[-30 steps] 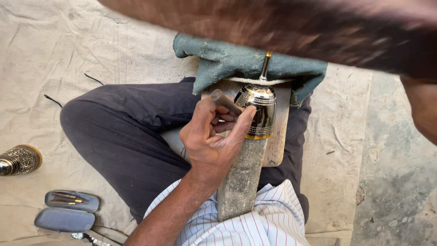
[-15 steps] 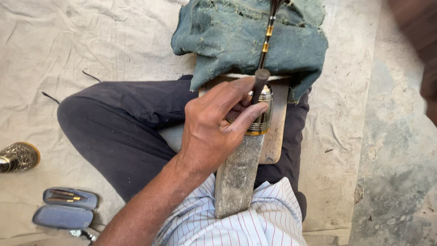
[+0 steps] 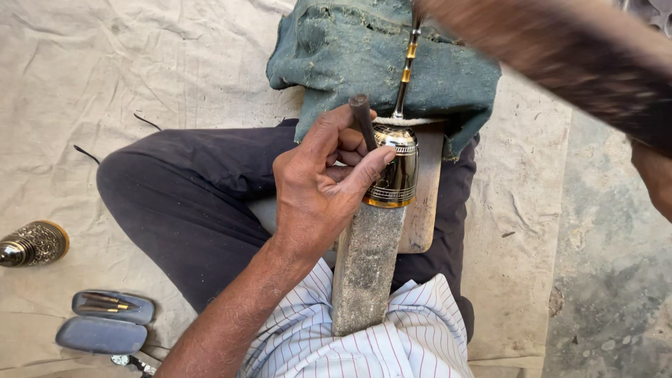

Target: The person sits on the floor with a brass bell-shaped goblet held on a stone block, and hammers a small punch against the bell's surface using a wooden mallet, repositioning the punch repeatedly to work the engraved design around the metal body.

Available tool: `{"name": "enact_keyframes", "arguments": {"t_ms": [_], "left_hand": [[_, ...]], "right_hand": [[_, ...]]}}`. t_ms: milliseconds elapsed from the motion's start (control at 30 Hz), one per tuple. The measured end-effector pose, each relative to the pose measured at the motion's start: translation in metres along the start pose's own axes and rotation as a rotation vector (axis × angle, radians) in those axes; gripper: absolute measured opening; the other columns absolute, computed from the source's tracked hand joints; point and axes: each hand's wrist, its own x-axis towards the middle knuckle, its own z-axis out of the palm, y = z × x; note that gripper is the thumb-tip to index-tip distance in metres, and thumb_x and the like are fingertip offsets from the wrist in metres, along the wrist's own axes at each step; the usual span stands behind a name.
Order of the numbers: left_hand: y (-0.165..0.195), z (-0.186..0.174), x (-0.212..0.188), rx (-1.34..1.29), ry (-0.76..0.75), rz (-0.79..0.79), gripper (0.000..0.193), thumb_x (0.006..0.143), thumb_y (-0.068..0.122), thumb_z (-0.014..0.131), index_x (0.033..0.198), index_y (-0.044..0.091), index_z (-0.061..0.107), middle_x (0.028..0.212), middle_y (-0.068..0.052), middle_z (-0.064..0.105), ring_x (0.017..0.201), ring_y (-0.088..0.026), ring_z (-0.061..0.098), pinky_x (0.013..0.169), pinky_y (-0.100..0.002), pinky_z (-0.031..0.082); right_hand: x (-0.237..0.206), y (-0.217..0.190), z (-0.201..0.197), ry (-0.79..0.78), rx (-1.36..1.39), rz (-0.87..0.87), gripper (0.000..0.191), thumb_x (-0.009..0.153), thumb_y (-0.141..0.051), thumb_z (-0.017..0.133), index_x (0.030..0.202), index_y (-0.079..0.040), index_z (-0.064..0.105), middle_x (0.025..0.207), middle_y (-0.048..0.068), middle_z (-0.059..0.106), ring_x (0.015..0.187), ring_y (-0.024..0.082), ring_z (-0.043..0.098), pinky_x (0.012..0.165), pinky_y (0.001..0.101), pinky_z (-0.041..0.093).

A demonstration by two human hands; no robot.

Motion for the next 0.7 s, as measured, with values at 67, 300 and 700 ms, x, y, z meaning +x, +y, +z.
{"name": "enact_keyframes", "arguments": {"t_ms": [67, 300, 700], "left_hand": [[-0.002, 0.000, -0.001, -0.002, 0.006, 0.007, 0.047, 0.099, 0.008, 0.079, 0.141, 0.004, 0.059, 0.095, -0.002, 0.067, 0.089, -0.004, 0.068, 0.079, -0.020, 0.066], [0.003, 0.004, -0.008, 0.063, 0.076, 0.009, 0.034, 0.098, 0.009, 0.080, 0.127, 0.002, 0.062, 0.093, -0.001, 0.066, 0.083, -0.003, 0.067, 0.071, -0.019, 0.065], [-0.001, 0.006, -0.009, 0.024, 0.148, 0.053, 0.033, 0.102, 0.011, 0.078, 0.126, 0.001, 0.059, 0.094, -0.002, 0.065, 0.082, -0.003, 0.069, 0.070, -0.017, 0.065]], "right_hand": [[0.008, -0.002, -0.001, -0.010, -0.013, 0.000, 0.025, 0.095, 0.002, 0.069, 0.116, -0.007, 0.060, 0.077, 0.007, 0.063, 0.067, 0.016, 0.067, 0.063, 0.0362, 0.062], [0.024, -0.011, -0.015, -0.024, -0.037, -0.013, 0.026, 0.095, 0.002, 0.070, 0.117, -0.007, 0.060, 0.078, 0.007, 0.063, 0.069, 0.016, 0.068, 0.065, 0.0361, 0.063], [0.027, -0.019, -0.018, -0.036, -0.073, -0.001, 0.028, 0.094, 0.001, 0.071, 0.118, -0.008, 0.060, 0.080, 0.007, 0.064, 0.071, 0.016, 0.070, 0.067, 0.0359, 0.065]]}}
